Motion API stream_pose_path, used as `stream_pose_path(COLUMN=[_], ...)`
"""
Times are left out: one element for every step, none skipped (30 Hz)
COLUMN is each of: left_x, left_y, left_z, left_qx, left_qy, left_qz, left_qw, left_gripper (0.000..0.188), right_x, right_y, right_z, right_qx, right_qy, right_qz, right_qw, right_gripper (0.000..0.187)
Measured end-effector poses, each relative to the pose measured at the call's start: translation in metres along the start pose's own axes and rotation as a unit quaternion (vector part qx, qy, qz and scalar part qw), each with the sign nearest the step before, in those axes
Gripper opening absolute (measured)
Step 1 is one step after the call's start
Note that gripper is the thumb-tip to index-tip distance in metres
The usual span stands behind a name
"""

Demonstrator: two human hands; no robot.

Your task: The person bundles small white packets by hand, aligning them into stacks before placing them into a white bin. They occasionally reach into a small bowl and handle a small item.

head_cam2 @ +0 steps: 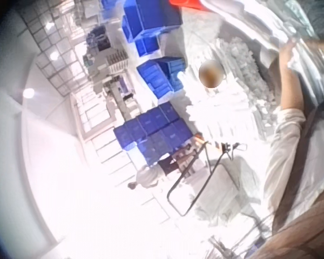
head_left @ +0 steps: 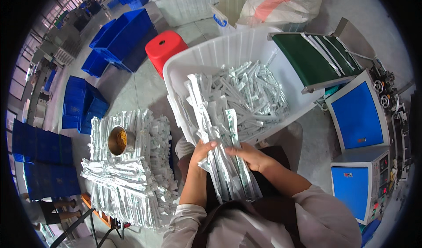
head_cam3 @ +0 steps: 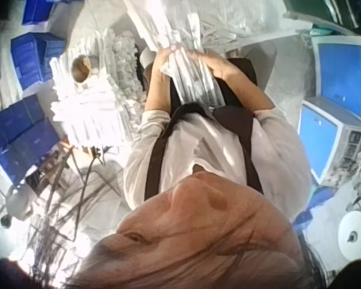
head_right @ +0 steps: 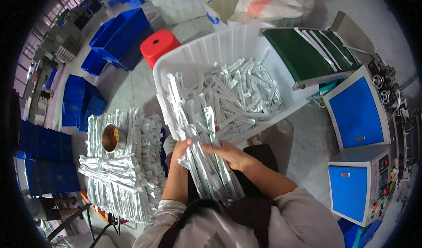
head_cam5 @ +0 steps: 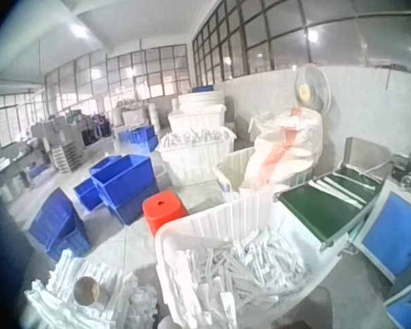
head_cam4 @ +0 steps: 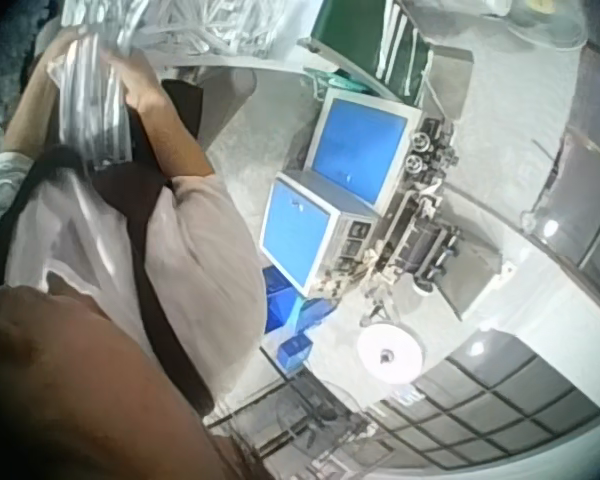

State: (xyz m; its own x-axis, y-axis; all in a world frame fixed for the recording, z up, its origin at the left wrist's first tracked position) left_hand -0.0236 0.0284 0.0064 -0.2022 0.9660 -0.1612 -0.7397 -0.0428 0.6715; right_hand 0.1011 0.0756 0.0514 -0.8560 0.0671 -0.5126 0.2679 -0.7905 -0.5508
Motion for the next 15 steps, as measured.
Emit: stream_pose_path(left_x=[0.002,0.004,0.006,0.011,0.018,0.026,0.03,0.032,0.03,0.03,0.029,0.025,0.027,0.027,0.027], left_y=[0.002,0.002,-0.003,0.0,-0.001,-0.001,-0.002,-0.002,-0.005,-0.008,-0.009,-0.011,-0.015,-0.019,-0.018], left_z=[0.013,0.03,0.021,0.016,0.016,0.019,0.025,0.032,0.05,0.052,0.051,0.044,0.038,0.032,0.028], left_qx=[0.043,0.023,0.047,0.078,0.087,0.082,0.009,-0.064,-0.145,-0.106,-0.067,-0.027,-0.058,-0.084,-0.086], left_qy=[-0.01,-0.011,0.018,0.041,0.062,0.052,0.002,-0.047,-0.096,-0.08,-0.063,-0.039,-0.034,-0.007,0.021], left_qz=[-0.015,-0.007,-0.019,-0.025,0.001,-0.018,-0.019,-0.021,-0.038,-0.052,-0.066,-0.079,-0.109,-0.124,-0.126], left_qw=[0.999,1.0,0.999,0.996,0.994,0.995,1.0,0.997,0.984,0.99,0.994,0.996,0.992,0.989,0.988], left_gripper=[0.086,0.08,0.077,0.074,0.07,0.07,0.07,0.07,0.068,0.066,0.064,0.062,0.054,0.047,0.043], right_x=[0.002,0.006,0.006,0.005,0.01,0.014,0.021,0.02,0.023,0.025,0.026,0.025,0.022,0.02,0.007], right_y=[0.018,0.033,0.039,0.032,0.028,0.024,0.025,0.027,0.034,0.045,0.053,0.055,0.054,0.05,0.023], right_z=[-0.01,-0.021,-0.022,-0.016,-0.016,-0.018,-0.023,-0.024,-0.032,-0.041,-0.048,-0.045,-0.048,-0.052,-0.028], right_qx=[-0.058,-0.117,-0.103,-0.091,-0.103,-0.115,-0.05,0.022,0.042,0.059,0.069,0.072,0.044,0.015,-0.081], right_qy=[-0.013,-0.026,-0.036,-0.036,-0.03,-0.02,-0.035,-0.07,-0.063,-0.055,-0.075,-0.07,-0.046,-0.024,0.033], right_qz=[-0.046,-0.091,-0.091,-0.081,-0.064,-0.052,-0.063,-0.031,-0.012,0.011,0.025,0.001,-0.004,-0.009,-0.079], right_qw=[0.997,0.989,0.99,0.992,0.992,0.992,0.996,0.997,0.997,0.997,0.995,0.995,0.998,1.0,0.993], right_gripper=[0.068,0.068,0.066,0.061,0.058,0.055,0.05,0.048,0.049,0.05,0.054,0.058,0.058,0.059,0.062])
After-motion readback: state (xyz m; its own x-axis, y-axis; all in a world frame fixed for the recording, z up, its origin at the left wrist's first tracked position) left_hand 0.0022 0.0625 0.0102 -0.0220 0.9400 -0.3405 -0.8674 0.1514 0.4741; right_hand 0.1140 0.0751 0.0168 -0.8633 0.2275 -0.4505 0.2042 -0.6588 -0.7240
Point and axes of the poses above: each hand's wrist, its own x-axis towards the middle knuckle, its own z-axis out of the palm, y = z × x, the point moved 5 cm from there along x, towards the middle knuckle, and after that the axes turned 2 degrees about -z, right-handed, at the moved point
